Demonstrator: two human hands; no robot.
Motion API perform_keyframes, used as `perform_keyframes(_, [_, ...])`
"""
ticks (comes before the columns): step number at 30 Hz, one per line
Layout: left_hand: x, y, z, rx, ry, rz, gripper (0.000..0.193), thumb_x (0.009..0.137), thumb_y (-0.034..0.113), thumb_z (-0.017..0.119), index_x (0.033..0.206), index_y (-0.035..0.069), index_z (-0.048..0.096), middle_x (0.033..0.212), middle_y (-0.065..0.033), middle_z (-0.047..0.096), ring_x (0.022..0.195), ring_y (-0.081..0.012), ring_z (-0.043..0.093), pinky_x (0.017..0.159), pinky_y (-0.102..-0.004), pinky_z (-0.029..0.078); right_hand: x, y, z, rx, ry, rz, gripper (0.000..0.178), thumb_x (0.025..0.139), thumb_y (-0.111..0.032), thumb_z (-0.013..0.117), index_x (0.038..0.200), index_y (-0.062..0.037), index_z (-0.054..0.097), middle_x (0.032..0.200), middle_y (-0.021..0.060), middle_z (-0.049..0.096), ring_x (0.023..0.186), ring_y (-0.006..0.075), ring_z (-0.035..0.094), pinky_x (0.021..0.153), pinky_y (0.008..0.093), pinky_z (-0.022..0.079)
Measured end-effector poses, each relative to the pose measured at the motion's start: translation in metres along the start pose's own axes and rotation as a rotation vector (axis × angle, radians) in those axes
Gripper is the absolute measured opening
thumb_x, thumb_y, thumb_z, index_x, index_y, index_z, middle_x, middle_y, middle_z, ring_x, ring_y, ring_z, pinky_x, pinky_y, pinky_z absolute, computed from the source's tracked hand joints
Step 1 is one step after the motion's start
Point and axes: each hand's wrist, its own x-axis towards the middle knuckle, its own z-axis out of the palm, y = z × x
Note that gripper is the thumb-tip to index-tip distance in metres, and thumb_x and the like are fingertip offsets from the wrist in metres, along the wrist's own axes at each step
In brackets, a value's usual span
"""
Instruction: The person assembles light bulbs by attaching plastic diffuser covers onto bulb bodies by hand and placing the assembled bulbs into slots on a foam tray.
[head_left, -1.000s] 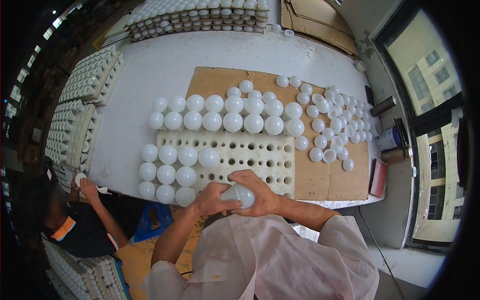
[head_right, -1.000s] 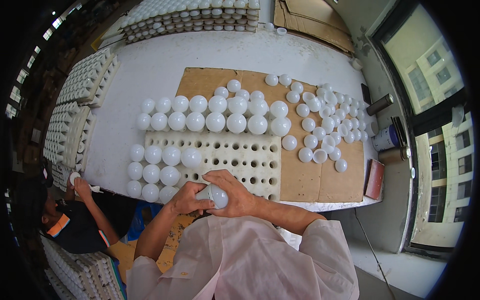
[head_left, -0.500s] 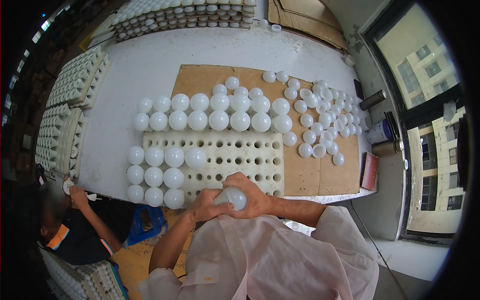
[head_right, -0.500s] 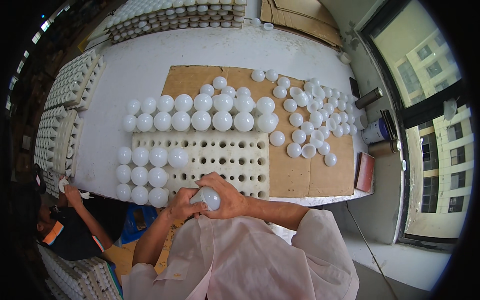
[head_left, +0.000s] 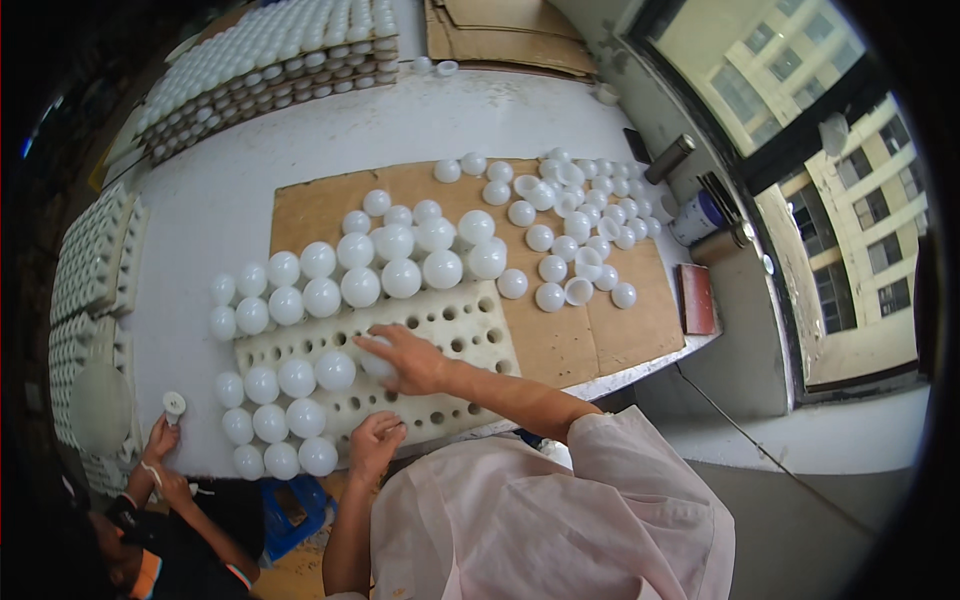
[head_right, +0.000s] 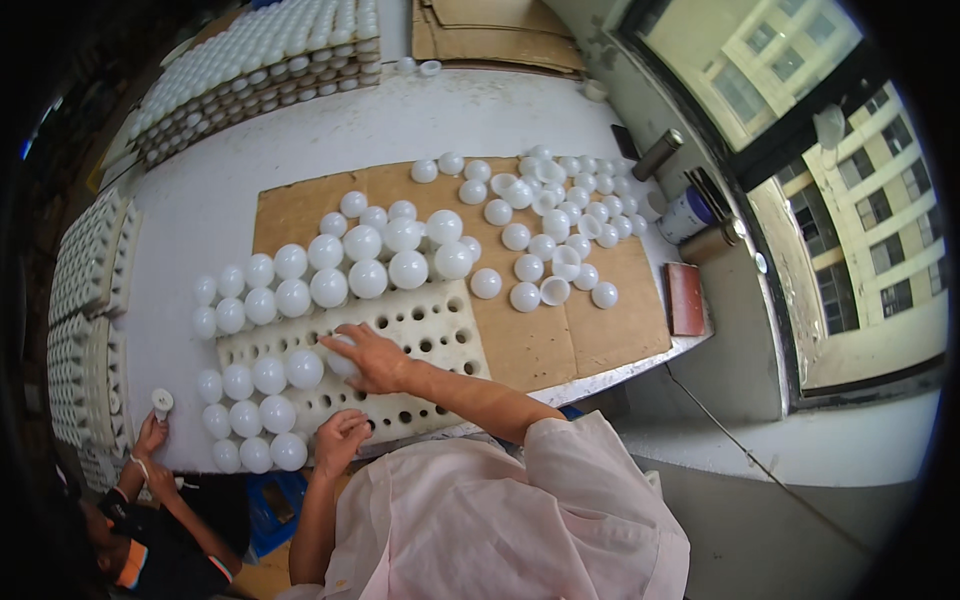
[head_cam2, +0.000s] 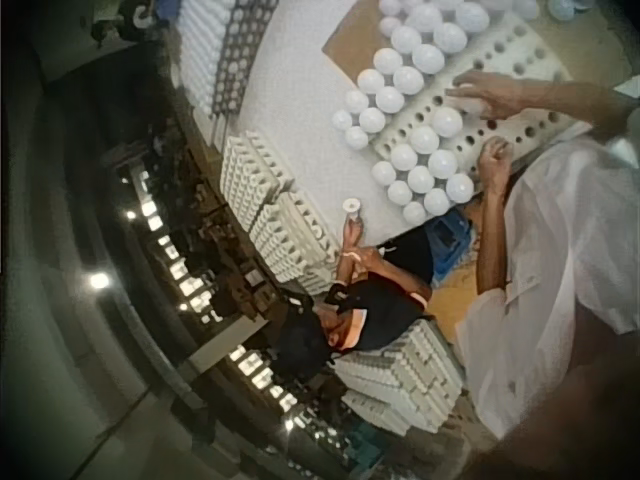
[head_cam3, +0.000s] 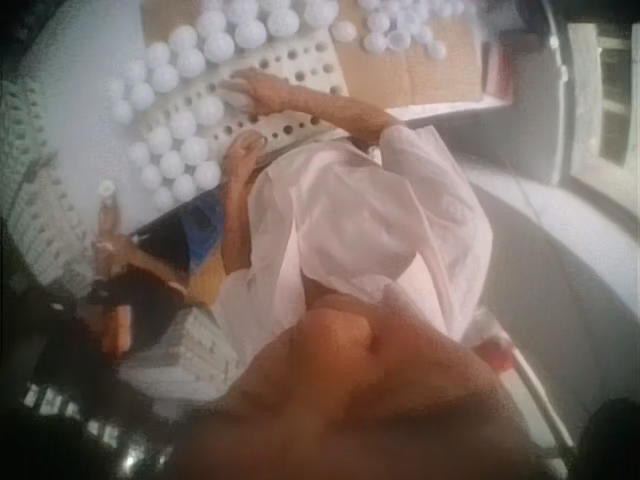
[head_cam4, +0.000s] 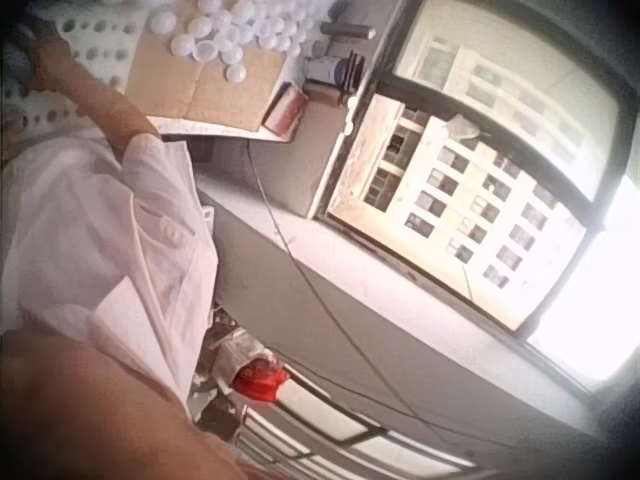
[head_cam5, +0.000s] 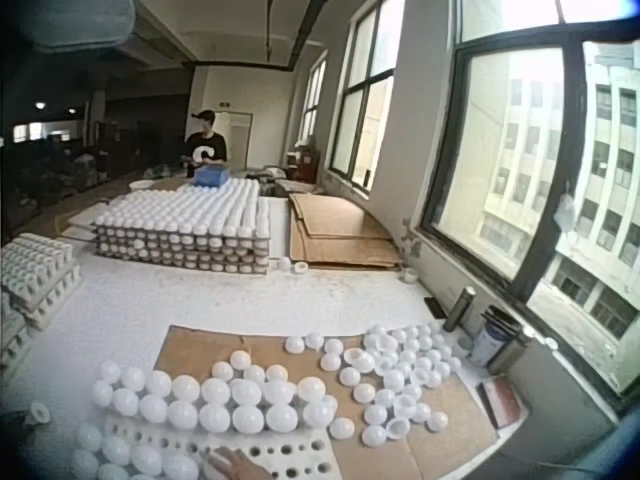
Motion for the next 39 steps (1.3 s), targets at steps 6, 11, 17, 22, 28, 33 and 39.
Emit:
perform_keyframes(6, [-0.002, -0.014, 0.001, 0.742, 0.266, 0.584, 0.059, 0.058, 0.007, 0.081, 0.111, -0.001, 0.057, 0.109, -0.0208, 0.062, 0.099, -0.0323, 0.061, 0.077, -0.0337, 0.050, -0.044, 0.027, -0.051, 0.121, 0.418, -0.042, 0.061, 0.070, -0.004, 0.068, 0.127, -0.0081, 0.048, 0.122, 0.0163, 0.051, 0.109, 0.0348, 0.050, 0.090, 0.0403, 0.045])
perform_keyframes(11, [-0.014, -0.025, -0.008, 1.313, 0.181, 0.610, 0.089, 0.049, 0.018, 0.085, 0.127, 0.006, 0.047, 0.139, -0.0210, 0.039, 0.130, -0.0361, 0.035, 0.096, -0.0511, 0.033, -0.140, 0.169, -0.101, -0.388, 0.642, 0.529, 0.048, 0.070, -0.011, 0.069, 0.115, -0.0031, 0.054, 0.113, 0.0201, 0.053, 0.107, 0.0375, 0.050, 0.092, 0.0429, 0.042])
perform_keyframes(17, [0.005, -0.039, 0.001, 1.478, 0.329, 0.829, 0.041, 0.082, 0.010, 0.052, 0.123, 0.009, 0.054, 0.134, -0.0141, 0.048, 0.124, -0.0291, 0.046, 0.092, -0.0391, 0.039, -0.186, 0.189, -0.113, -0.455, 0.207, 0.874, 0.065, 0.070, -0.021, 0.074, 0.126, -0.0060, 0.045, 0.124, 0.0194, 0.047, 0.116, 0.0379, 0.044, 0.097, 0.0436, 0.040])
perform_keyframes(22, [-0.001, -0.035, -0.007, 1.444, 0.341, 0.791, 0.042, 0.082, 0.009, 0.051, 0.124, 0.008, 0.053, 0.136, -0.0148, 0.046, 0.126, -0.0294, 0.044, 0.091, -0.0378, 0.039, -0.182, 0.195, -0.102, -0.390, 0.303, 0.749, 0.065, 0.070, -0.017, 0.073, 0.127, -0.0059, 0.044, 0.124, 0.0198, 0.048, 0.113, 0.0381, 0.047, 0.096, 0.0437, 0.040])
perform_keyframes(28, [-0.026, 0.000, -0.019, 1.364, 0.358, 0.763, 0.040, 0.076, 0.006, 0.059, 0.115, 0.004, 0.057, 0.131, -0.0167, 0.049, 0.118, -0.0295, 0.052, 0.088, -0.0389, 0.045, -0.171, 0.177, -0.089, 1.041, 0.931, 0.697, 0.055, 0.084, -0.012, 0.058, 0.135, -0.0098, 0.039, 0.122, 0.0098, 0.044, 0.105, 0.0254, 0.050, 0.090, 0.0457, 0.046])
perform_keyframes(33, [-0.074, 0.093, -0.115, 0.815, 0.811, 1.084, 0.020, 0.074, -0.006, 0.062, 0.093, -0.001, 0.064, 0.091, -0.0170, 0.067, 0.074, -0.0275, 0.068, 0.062, -0.0346, 0.056, -0.157, 0.141, -0.071, 0.947, 0.789, 0.447, 0.061, 0.086, -0.022, 0.061, 0.138, -0.0097, 0.031, 0.128, 0.0117, 0.041, 0.113, 0.0275, 0.049, 0.091, 0.0400, 0.046])
perform_keyframes(39, [0.025, 0.014, -0.303, 0.955, 0.880, 0.425, 0.050, 0.074, -0.009, 0.051, 0.122, 0.001, 0.050, 0.129, -0.0193, 0.050, 0.121, -0.0340, 0.047, 0.102, -0.0406, 0.039, -0.100, -0.027, -0.068, 0.969, 0.478, -0.035, 0.069, 0.084, -0.014, 0.062, 0.142, -0.0092, 0.025, 0.129, 0.0133, 0.044, 0.115, 0.0289, 0.050, 0.092, 0.0388, 0.047])
